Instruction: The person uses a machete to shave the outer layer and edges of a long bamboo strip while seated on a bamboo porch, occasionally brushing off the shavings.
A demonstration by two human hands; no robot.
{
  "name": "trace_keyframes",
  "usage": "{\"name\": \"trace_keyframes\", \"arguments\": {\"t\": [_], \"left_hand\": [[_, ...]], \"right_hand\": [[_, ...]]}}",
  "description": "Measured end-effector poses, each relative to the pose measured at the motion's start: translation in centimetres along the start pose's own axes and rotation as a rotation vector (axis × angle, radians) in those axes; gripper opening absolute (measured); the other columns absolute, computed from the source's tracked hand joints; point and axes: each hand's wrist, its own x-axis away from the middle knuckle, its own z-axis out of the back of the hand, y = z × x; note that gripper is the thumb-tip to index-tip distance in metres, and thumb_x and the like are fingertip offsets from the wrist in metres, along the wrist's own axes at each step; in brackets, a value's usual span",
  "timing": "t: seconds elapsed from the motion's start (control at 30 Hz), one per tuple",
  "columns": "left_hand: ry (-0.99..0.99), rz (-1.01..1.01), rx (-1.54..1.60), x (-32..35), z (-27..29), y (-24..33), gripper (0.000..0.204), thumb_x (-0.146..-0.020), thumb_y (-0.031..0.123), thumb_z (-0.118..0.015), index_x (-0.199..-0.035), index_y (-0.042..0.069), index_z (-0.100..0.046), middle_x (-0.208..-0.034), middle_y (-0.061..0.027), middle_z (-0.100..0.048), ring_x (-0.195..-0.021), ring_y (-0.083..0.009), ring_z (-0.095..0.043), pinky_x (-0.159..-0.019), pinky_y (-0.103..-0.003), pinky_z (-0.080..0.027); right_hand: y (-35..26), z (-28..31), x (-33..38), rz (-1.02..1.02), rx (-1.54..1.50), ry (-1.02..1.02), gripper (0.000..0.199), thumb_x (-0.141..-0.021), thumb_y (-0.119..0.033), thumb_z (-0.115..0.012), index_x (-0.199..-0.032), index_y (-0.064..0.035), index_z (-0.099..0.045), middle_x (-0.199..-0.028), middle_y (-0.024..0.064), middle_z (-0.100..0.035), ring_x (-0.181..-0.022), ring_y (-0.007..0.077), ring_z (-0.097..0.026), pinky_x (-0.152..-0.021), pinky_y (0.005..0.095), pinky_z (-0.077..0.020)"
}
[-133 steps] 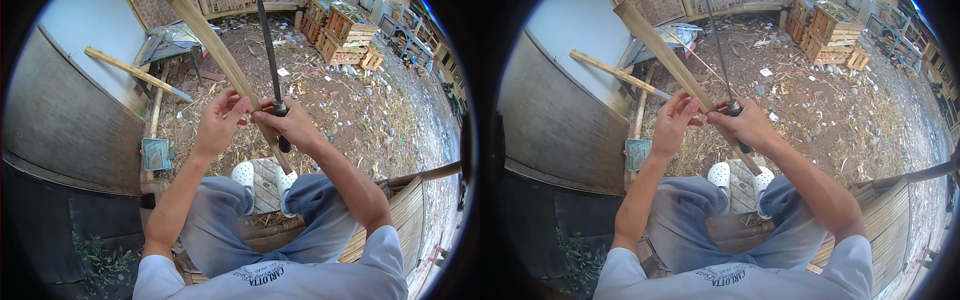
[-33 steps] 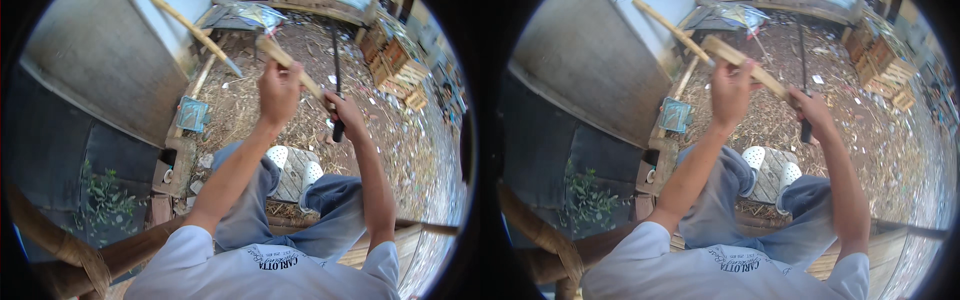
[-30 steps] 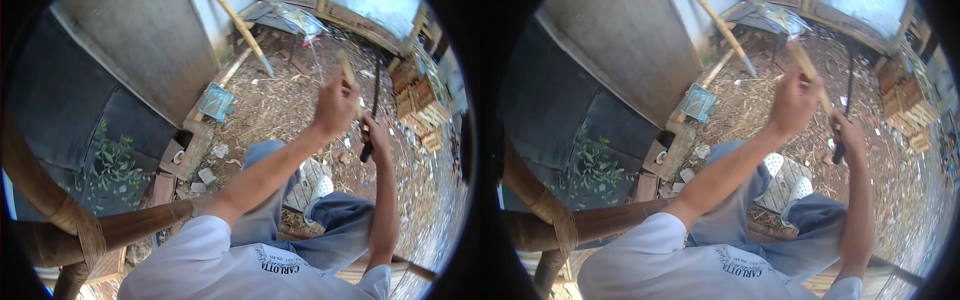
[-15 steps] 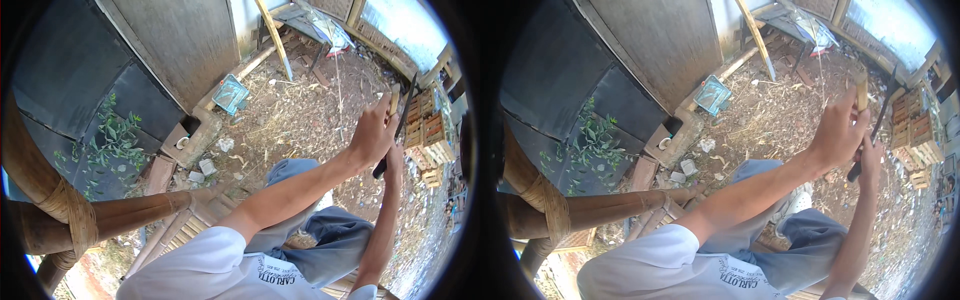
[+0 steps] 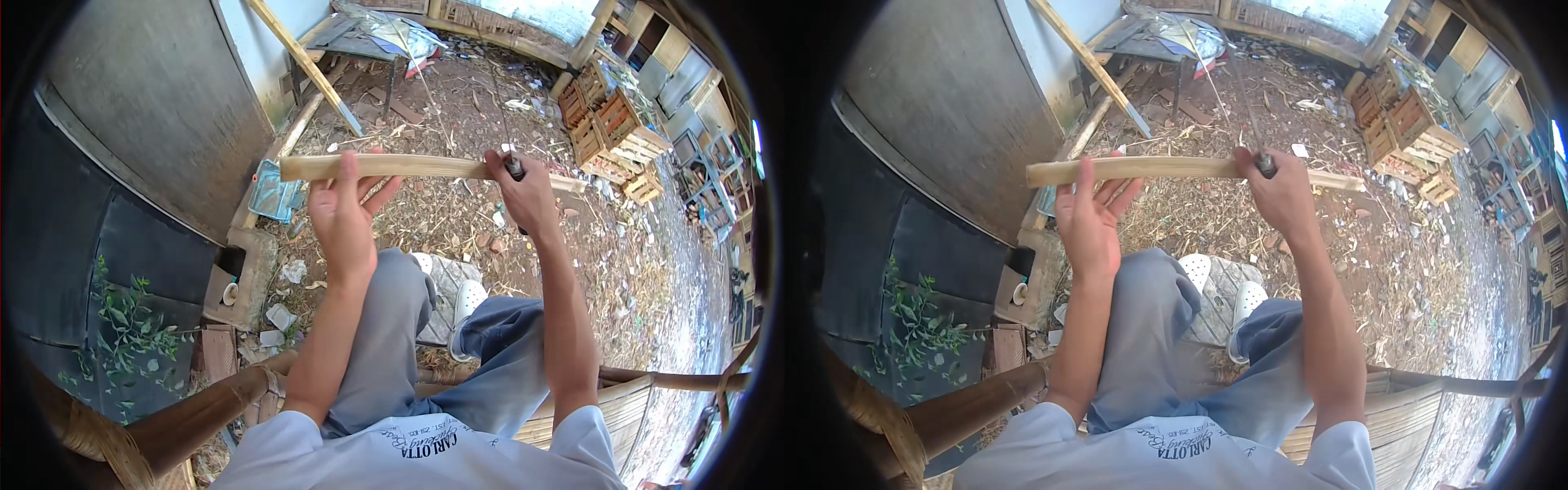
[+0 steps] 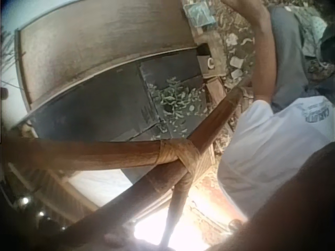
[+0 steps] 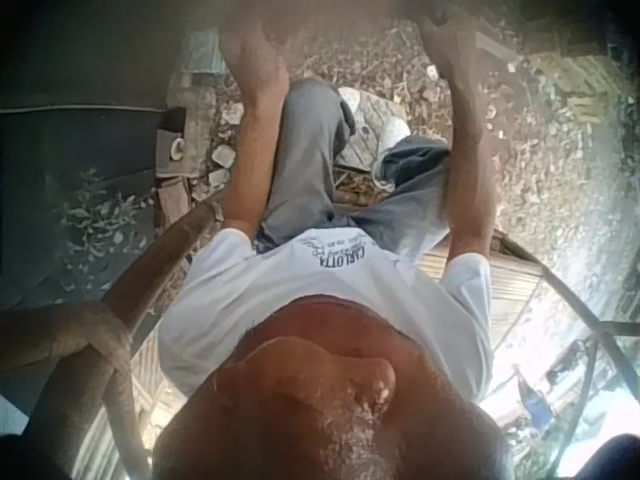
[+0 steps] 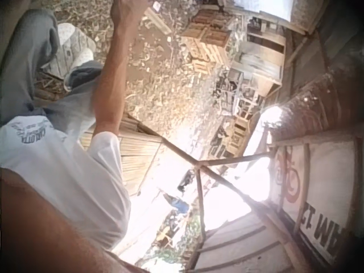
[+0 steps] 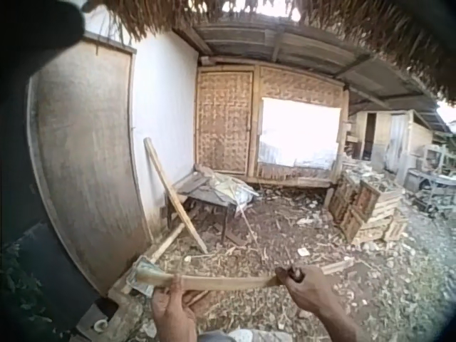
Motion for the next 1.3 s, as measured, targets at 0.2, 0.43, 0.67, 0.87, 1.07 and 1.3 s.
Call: {"name": "trace_keyframes", "arguments": {"t": [0.2,0.43,0.67,0.87,1.07,1.3], "left_hand": [[0.085,-0.037,-0.19,2.7,5.2,3.0,0.019,-0.089,0.013,-0.064,-0.097,-0.004,-0.058,-0.091,-0.0111,-0.064,-0.075,-0.0187,-0.068,-0.066,-0.026,-0.06],[-0.056,0.159,-0.521,5.1,6.7,4.7,0.015,-0.088,0.008,-0.064,-0.094,-0.004,-0.059,-0.087,-0.0127,-0.064,-0.075,-0.0187,-0.068,-0.065,-0.025,-0.058],[-0.841,0.374,-1.131,8.7,-0.4,3.3,0.023,-0.094,0.017,-0.053,-0.102,-0.003,-0.059,-0.071,-0.0125,-0.066,-0.057,-0.0172,-0.064,-0.051,-0.029,-0.047],[-0.807,0.517,-0.902,11.7,-0.4,-1.9,0.025,-0.1,0.022,-0.041,-0.111,0.0,-0.045,-0.058,-0.0069,-0.053,-0.046,-0.0164,-0.053,-0.045,-0.032,-0.04],[-0.684,0.507,-0.452,15.5,-2.4,-5.8,0.024,-0.101,0.024,-0.036,-0.108,0.002,-0.041,-0.061,-0.0057,-0.052,-0.042,-0.0182,-0.047,-0.042,-0.033,-0.039],[-0.694,0.554,-0.383,11.8,-0.1,-2.3,0.028,-0.101,0.024,-0.039,-0.118,0.002,-0.041,-0.065,-0.0059,-0.052,-0.042,-0.0121,-0.046,-0.04,-0.029,-0.039]], "right_hand": [[-1.6,0.9,0.9,0.03,0.086,-0.078,0.046,-0.089,-0.042,-0.061,-0.077,0.0026,-0.061,-0.052,0.0104,-0.042,-0.052,0.0211,-0.038,-0.053,0.0373,-0.034],[-0.2,1.4,0.7,0.037,0.199,-0.162,0.05,-0.09,-0.045,-0.058,-0.074,0.002,-0.063,-0.052,0.0066,-0.048,-0.05,0.0158,-0.04,-0.05,0.0344,-0.0326],[2.9,4.7,1.0,0.02,0.33,-0.1,0.037,-0.085,-0.034,-0.063,-0.072,0.0005,-0.063,-0.052,0.007,-0.052,-0.05,0.0163,-0.05,-0.052,0.0345,-0.0383],[2.8,3.3,1.4,0.026,0.339,-0.145,0.031,-0.085,-0.029,-0.064,-0.075,0.0003,-0.062,-0.053,0.0061,-0.052,-0.051,0.0162,-0.05,-0.051,0.0327,-0.0387],[6.5,6.4,2.9,0.203,0.165,-0.02,0.034,-0.093,-0.031,-0.058,-0.102,0.0008,-0.065,-0.123,0.0103,-0.061,-0.097,0.0174,-0.06,-0.078,0.0303,-0.0474],[0.5,6.0,4.7,0.007,-0.074,0.1,0.033,-0.096,-0.028,-0.051,-0.107,0.0002,-0.065,-0.13,0.0092,-0.057,-0.054,0.0016,-0.052,-0.048,0.0179,-0.0378]]}}
